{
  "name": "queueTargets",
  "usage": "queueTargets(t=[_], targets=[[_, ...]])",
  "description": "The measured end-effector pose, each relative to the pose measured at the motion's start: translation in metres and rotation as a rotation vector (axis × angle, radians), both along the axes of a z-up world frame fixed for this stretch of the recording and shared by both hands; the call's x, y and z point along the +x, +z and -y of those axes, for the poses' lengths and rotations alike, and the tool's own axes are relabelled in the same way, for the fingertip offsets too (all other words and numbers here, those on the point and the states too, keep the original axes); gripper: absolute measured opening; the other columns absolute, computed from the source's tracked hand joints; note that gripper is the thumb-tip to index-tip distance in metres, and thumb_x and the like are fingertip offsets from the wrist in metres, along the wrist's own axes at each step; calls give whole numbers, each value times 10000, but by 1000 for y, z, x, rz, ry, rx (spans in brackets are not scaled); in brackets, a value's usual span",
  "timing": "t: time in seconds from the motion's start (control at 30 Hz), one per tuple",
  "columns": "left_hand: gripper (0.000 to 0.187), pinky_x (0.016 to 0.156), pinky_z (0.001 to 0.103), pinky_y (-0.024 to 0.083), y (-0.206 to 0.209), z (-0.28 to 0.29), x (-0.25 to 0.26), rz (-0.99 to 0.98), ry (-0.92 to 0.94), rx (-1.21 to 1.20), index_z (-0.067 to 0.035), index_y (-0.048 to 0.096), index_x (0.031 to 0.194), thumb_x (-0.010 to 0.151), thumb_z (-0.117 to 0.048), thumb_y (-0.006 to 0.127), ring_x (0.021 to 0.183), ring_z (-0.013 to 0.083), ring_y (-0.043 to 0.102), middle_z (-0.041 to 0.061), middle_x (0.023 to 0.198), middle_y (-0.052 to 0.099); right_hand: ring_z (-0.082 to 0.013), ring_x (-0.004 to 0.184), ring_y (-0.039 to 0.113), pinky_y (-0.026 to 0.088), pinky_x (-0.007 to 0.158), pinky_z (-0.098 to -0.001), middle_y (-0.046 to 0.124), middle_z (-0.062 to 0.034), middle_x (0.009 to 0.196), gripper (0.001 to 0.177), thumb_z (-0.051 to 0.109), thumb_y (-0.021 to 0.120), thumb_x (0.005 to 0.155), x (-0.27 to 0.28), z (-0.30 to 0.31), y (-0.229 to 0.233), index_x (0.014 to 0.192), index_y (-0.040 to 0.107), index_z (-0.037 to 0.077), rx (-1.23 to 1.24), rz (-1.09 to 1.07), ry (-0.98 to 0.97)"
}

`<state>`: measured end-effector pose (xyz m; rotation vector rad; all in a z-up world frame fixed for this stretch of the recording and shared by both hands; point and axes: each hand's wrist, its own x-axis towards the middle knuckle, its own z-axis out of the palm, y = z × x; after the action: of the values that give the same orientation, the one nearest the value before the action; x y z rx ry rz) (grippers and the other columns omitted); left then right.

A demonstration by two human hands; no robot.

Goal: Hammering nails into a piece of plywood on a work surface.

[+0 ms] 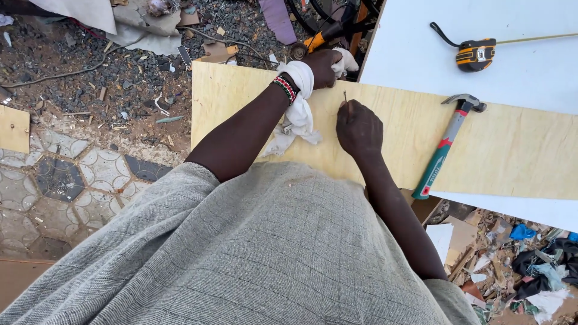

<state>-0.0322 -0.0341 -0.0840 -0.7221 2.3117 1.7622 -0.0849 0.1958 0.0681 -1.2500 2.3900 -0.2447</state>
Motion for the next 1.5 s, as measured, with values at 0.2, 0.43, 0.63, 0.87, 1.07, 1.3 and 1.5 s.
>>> queueTargets(t=[0.2,0.43,0.63,0.87,1.07,1.3,1.5], targets=[[288,714,426,388,16,7,3,52,-22,21,-232,403,851,872,-55,629,827,191,543,-19,933,659,-463,709,761,535,555,-599,794,-124,835,392,391,624,1233,-25,51,-2,950,754,153,-56,-223,272],[273,645,445,419,16,10,5,109,27,129,-179,449,919,876,-8,658,849,205,632,35,948,663,-285,829,626,492,766,-503,679,-29,864,461,438,580,1209,-63,90,34,822,658,201,234,312,-135],[418,619,445,542,30,3,7,109,33,-23,-178,737,1245,848,-96,637,909,248,743,67,1218,814,-151,625,407,345,647,-376,500,20,666,589,517,599,1230,-46,60,70,780,739,163,175,501,-413],[257,710,429,513,31,5,2,106,49,18,-157,645,1081,853,-43,678,1018,223,740,29,1208,848,-138,613,393,326,669,-360,513,9,682,559,467,603,1217,-40,55,73,768,725,157,179,546,-547],[233,712,457,477,-27,6,-1,46,65,12,-200,536,943,886,-108,742,920,214,651,20,1000,697,-352,828,686,508,713,-529,793,-82,965,419,458,549,1240,-48,84,7,1024,800,201,172,187,-138],[146,683,458,426,8,16,10,248,111,49,-242,672,1159,1017,-275,688,860,210,558,53,1046,688,-398,734,812,556,531,-516,817,-67,923,332,293,575,1175,-2,67,9,1004,828,164,294,-325,442],[250,582,429,328,10,6,16,5,174,153,-197,327,839,896,12,451,719,182,424,38,877,667,-432,746,727,502,588,-574,769,-106,901,386,331,545,1261,-28,3,6,951,649,127,112,-114,170]])
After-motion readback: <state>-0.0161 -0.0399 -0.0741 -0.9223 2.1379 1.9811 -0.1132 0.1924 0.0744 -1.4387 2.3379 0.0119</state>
